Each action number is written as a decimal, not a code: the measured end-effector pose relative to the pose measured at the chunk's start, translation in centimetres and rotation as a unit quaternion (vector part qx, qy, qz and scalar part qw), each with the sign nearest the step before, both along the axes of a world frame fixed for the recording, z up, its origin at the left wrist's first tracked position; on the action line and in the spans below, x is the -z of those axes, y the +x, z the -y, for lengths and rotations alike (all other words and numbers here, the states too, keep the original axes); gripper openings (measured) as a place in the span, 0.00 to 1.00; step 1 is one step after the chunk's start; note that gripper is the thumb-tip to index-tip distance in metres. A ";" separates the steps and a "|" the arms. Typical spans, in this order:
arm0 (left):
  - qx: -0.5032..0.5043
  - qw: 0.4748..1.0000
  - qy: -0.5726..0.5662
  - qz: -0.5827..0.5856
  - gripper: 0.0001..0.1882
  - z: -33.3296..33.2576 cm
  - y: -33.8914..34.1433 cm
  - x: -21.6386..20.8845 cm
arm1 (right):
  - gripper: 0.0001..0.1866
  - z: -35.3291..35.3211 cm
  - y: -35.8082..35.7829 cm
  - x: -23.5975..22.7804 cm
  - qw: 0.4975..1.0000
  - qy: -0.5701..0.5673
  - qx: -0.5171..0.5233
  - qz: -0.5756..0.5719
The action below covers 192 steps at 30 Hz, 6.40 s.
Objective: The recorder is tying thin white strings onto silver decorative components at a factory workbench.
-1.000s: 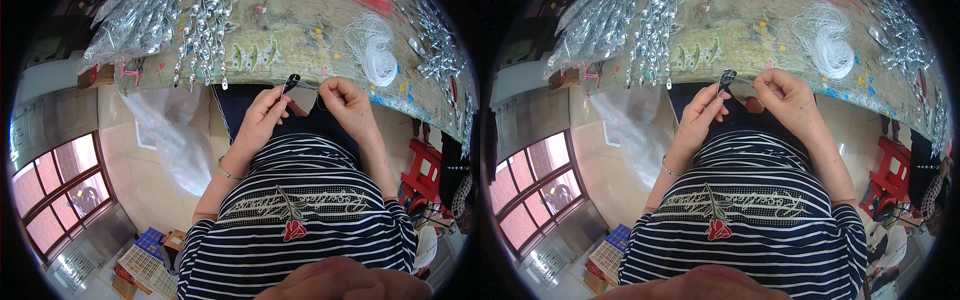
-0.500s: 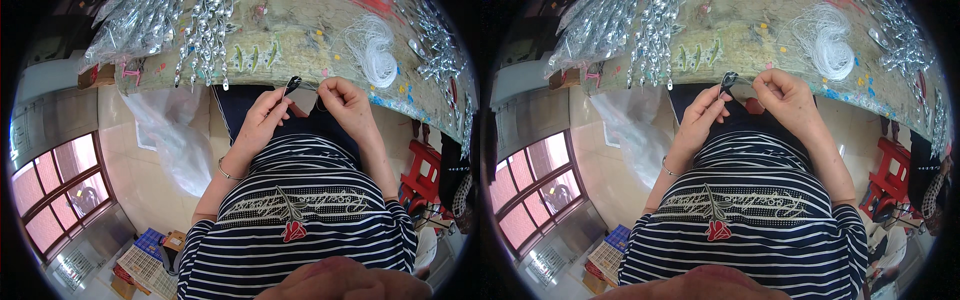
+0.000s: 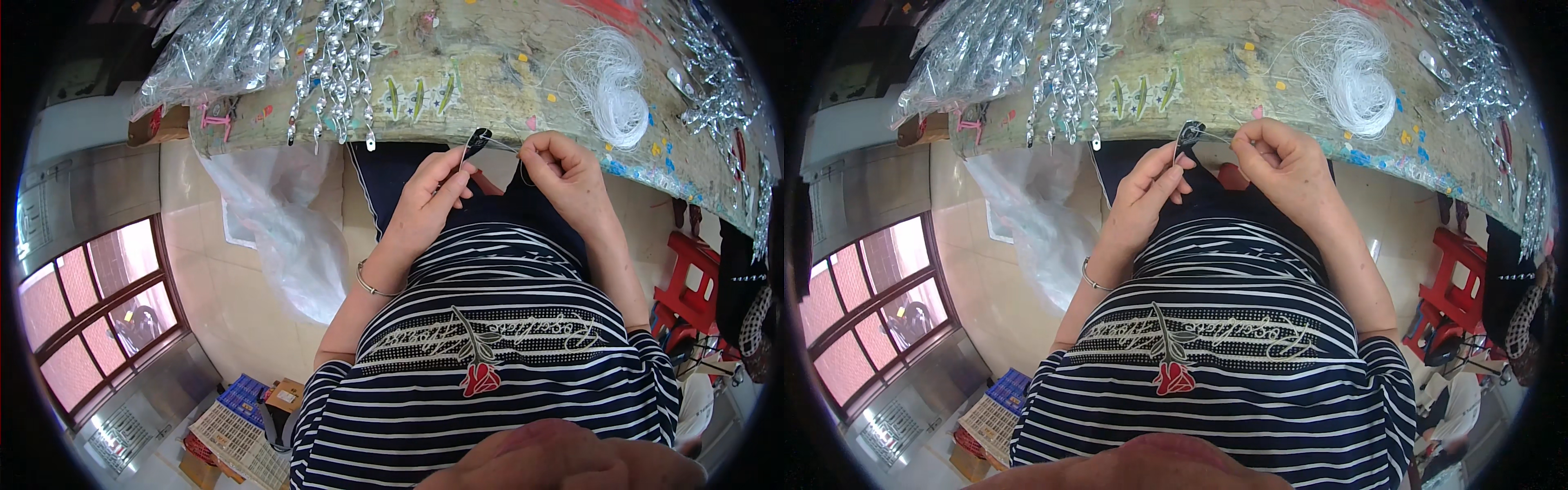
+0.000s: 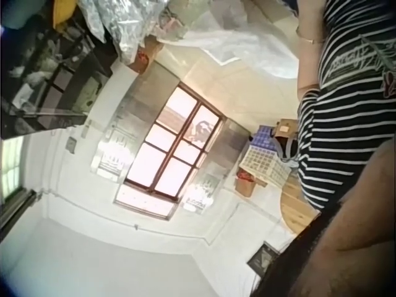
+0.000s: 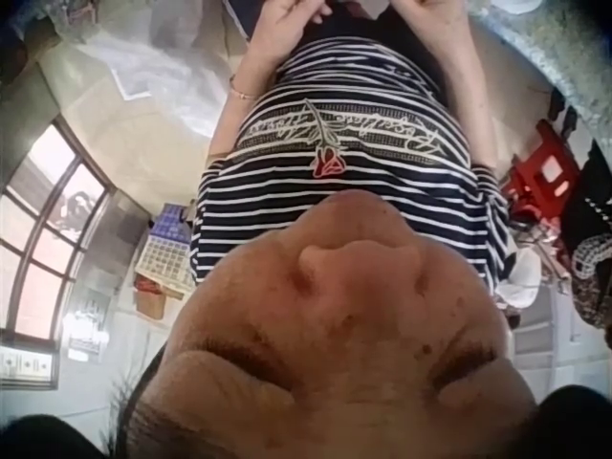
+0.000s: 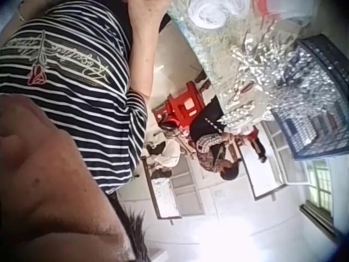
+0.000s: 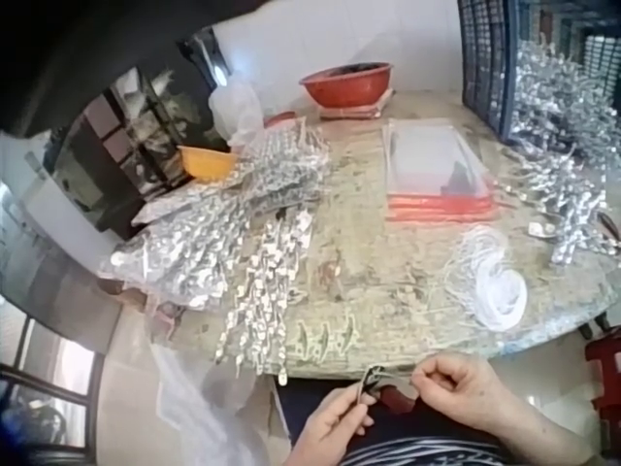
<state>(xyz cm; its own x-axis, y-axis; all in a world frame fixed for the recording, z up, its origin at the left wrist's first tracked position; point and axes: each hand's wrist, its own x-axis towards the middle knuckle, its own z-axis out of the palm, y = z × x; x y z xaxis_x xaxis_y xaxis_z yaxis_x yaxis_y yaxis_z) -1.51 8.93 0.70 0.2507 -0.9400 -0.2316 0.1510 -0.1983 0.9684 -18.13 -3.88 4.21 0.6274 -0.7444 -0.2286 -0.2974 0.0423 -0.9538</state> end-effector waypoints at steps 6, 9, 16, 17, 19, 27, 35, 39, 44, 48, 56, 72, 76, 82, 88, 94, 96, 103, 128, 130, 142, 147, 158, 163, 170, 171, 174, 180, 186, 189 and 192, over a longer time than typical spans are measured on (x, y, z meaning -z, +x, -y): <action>0.001 1.000 0.006 0.004 0.19 0.0 -0.1 -0.1 | 0.05 0.0 -0.1 0.2 1.000 0.001 0.000 -0.012; 0.003 1.000 0.002 0.006 0.19 0.0 -0.1 -0.1 | 0.05 0.1 -0.2 0.5 1.000 -0.007 -0.002 -0.013; 0.015 1.000 -0.006 0.012 0.19 0.0 -0.2 0.1 | 0.04 -0.5 0.1 -0.1 1.000 0.009 -0.010 0.026; 0.018 1.000 -0.009 0.017 0.19 0.0 -0.2 0.1 | 0.04 -0.6 0.2 -0.3 1.000 0.009 -0.010 0.025; 0.019 1.000 -0.004 0.010 0.19 0.0 -0.3 -0.1 | 0.04 -0.7 0.3 -0.6 0.999 0.030 -0.012 0.028; 0.021 1.000 0.002 -0.003 0.18 -0.1 -0.2 0.2 | 0.04 -1.1 0.3 -0.6 0.999 0.014 -0.024 0.023; 0.027 1.000 0.006 0.005 0.19 -0.1 -0.1 0.0 | 0.04 -1.0 0.4 -0.4 0.999 0.016 -0.024 0.020; 0.030 0.999 -0.009 0.000 0.19 -0.1 -0.2 0.0 | 0.04 -0.6 0.4 0.4 1.000 0.015 -0.012 0.015; 0.069 0.998 -0.016 0.006 0.22 -0.2 -0.3 0.1 | 0.04 -0.7 0.6 0.3 0.999 0.028 -0.007 0.018; 0.086 0.996 -0.019 -0.005 0.23 0.0 -0.4 -0.6 | 0.04 -0.8 0.7 0.5 1.000 0.014 -0.012 0.017; 0.107 0.992 -0.044 0.043 0.27 -0.1 -0.3 -0.7 | 0.04 -0.9 0.7 0.5 0.999 -0.038 -0.028 0.004; 0.136 0.979 -0.069 0.135 0.25 -0.1 -0.3 -0.4 | 0.07 -0.2 0.4 1.3 0.998 0.045 -0.032 0.036; 0.164 0.977 -0.051 0.125 0.24 -0.2 -0.1 -0.9 | 0.07 0.0 0.3 1.4 0.992 0.092 -0.017 0.085; 0.167 0.977 -0.083 0.107 0.21 -0.4 0.3 -0.8 | 0.06 -0.4 0.6 0.0 0.989 0.132 -0.039 0.046; 0.084 0.987 -0.099 0.095 0.14 0.6 -0.5 -0.5 | 0.06 -1.4 0.9 1.0 0.989 0.097 -0.083 0.077; 0.022 0.999 -0.016 0.020 0.09 0.3 -0.8 -0.2 | 0.06 -1.7 1.0 0.8 0.989 0.085 -0.109 0.051; 0.015 1.000 -0.007 0.007 0.08 0.1 -0.6 0.1 | 0.07 -1.7 0.8 1.2 0.989 0.099 -0.099 0.045; 0.014 1.000 -0.012 0.022 0.06 -0.4 -0.2 0.2 | 0.06 -1.7 0.6 0.7 0.990 0.075 -0.110 0.043; 0.020 0.999 0.010 0.026 0.05 1.5 -0.9 -2.8 | 0.02 -0.7 0.3 -2.0 0.985 -0.127 -0.110 0.045; 0.023 0.999 0.003 -0.046 0.06 1.4 -0.9 -2.2 | 0.02 -0.5 0.1 -2.0 0.985 -0.129 -0.108 0.034; 0.021 0.999 0.027 -0.038 0.06 0.5 -0.6 -1.5 | 0.01 2.3 -2.3 -0.5 0.988 -0.147 -0.049 0.019; 0.028 0.998 0.033 -0.041 0.06 0.2 -0.7 -1.6 | 0.01 2.6 -2.7 0.0 0.996 -0.075 -0.016 0.039; 0.024 0.999 0.015 -0.036 0.08 1.6 -1.0 -2.8 | 0.02 0.6 -0.9 -1.5 0.992 -0.044 -0.073 0.090; 0.023 0.998 -0.004 -0.052 0.08 1.9 -1.5 -2.5 | 0.02 0.1 -0.2 -1.8 0.993 -0.015 -0.084 0.079; 0.019 0.999 -0.010 -0.046 0.06 1.5 -1.4 -2.2 | 0.02 0.8 -0.8 -0.5 0.994 -0.024 -0.046 0.096; 0.018 0.999 -0.007 -0.046 0.06 1.5 -1.5 -2.3 | 0.03 0.9 -0.9 -0.2 0.993 -0.015 -0.036 0.110; 0.009 0.999 -0.009 -0.052 0.06 1.3 -1.5 -2.1 | 0.05 0.7 -1.0 -0.5 0.994 0.018 -0.017 0.111; -0.008 0.998 -0.018 -0.056 0.06 1.1 -1.5 -2.2 | 0.09 -0.1 -1.5 -0.3 0.988 0.102 -0.021 0.113; -0.006 0.998 -0.015 -0.065 0.06 1.1 -1.5 -2.1 | 0.12 -0.6 -1.1 -0.3 0.983 0.116 -0.047 0.137; -0.006 0.998 -0.015 -0.066 0.06 1.0 -1.4 -1.9 | 0.14 -0.4 -0.9 -0.4 0.985 0.100 -0.055 0.130; -0.010 0.997 -0.017 -0.073 0.06 0.9 -1.5 -1.7 | 0.15 -0.4 -0.9 -0.5 0.988 0.071 -0.068 0.117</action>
<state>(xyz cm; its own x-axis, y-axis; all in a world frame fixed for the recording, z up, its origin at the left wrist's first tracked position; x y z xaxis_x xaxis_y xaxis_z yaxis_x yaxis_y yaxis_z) -2.98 8.02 2.40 0.2361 -0.9429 -0.2350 0.2943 -0.1611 0.9420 -19.05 -3.45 4.73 0.7676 -0.6201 -0.1618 -0.0821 0.1553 -0.9845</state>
